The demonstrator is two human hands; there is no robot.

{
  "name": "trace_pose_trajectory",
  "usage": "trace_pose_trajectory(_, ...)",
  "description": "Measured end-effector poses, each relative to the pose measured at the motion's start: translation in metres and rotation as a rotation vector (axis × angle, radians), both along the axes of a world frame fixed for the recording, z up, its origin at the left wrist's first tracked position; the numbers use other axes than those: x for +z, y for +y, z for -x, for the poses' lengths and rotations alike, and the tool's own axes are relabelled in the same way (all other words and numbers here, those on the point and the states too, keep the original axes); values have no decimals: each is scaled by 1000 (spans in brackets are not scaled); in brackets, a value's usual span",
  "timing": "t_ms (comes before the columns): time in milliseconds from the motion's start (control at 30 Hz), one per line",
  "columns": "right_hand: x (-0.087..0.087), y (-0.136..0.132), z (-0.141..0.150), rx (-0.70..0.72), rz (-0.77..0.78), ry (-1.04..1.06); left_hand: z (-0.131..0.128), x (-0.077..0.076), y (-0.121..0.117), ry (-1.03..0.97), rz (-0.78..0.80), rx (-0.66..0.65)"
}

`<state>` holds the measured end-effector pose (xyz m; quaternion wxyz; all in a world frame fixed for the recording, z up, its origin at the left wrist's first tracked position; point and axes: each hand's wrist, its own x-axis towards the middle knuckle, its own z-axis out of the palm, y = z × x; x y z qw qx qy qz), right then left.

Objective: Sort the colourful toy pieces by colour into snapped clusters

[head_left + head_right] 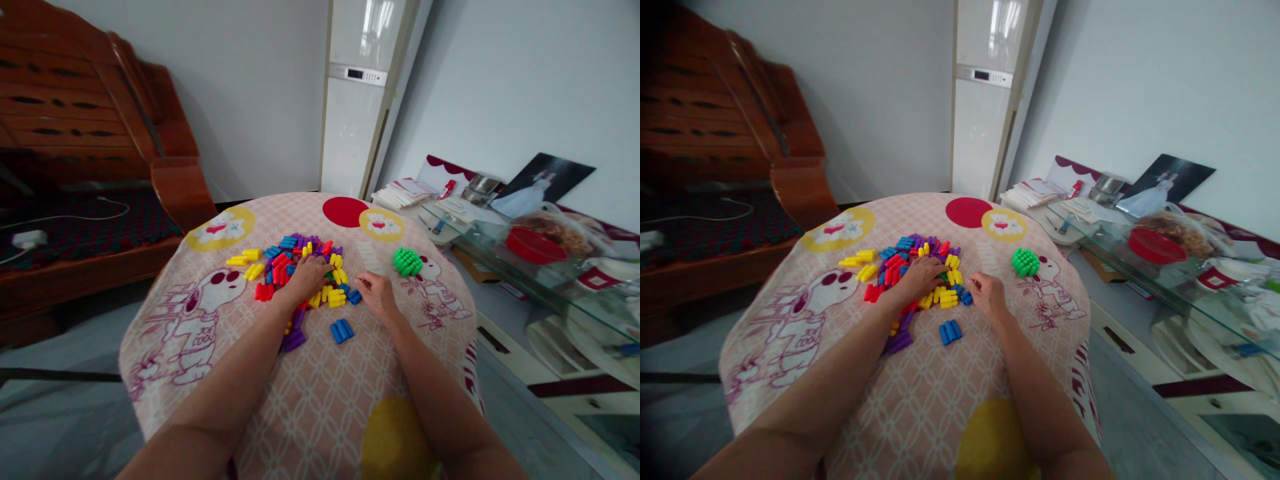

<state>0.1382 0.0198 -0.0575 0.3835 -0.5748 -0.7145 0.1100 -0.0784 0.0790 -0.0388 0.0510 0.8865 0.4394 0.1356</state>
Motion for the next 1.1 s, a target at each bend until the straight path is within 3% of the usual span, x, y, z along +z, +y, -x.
trace_pose_trajectory(167, 1, 0, -1, -14, -1, 12, 6, 4, 2, -58, 0, 37)
trace_pose_trajectory(300, 4, -1, -2, -16, -33, 64, 12, 14, 2, -260, -6, 75)
trace_pose_trajectory(467, 10, -5, 6, 63, 22, 245, 3, 22, -6, -502, 97, -44)
trace_pose_trajectory(600, 11, -7, 11, 117, 75, 312, -10, 20, -12, -514, 109, -114)
trace_pose_trajectory(833, 10, -6, 15, 124, 98, 371, -20, 14, -17, -499, 124, -102)
trace_pose_trajectory(1000, 7, -4, 16, 97, 87, 378, -21, 9, -16, -535, 142, -128)
trace_pose_trajectory(1100, 8, 0, 4, 14, -3, 301, -17, 7, -11, -587, 148, -132)
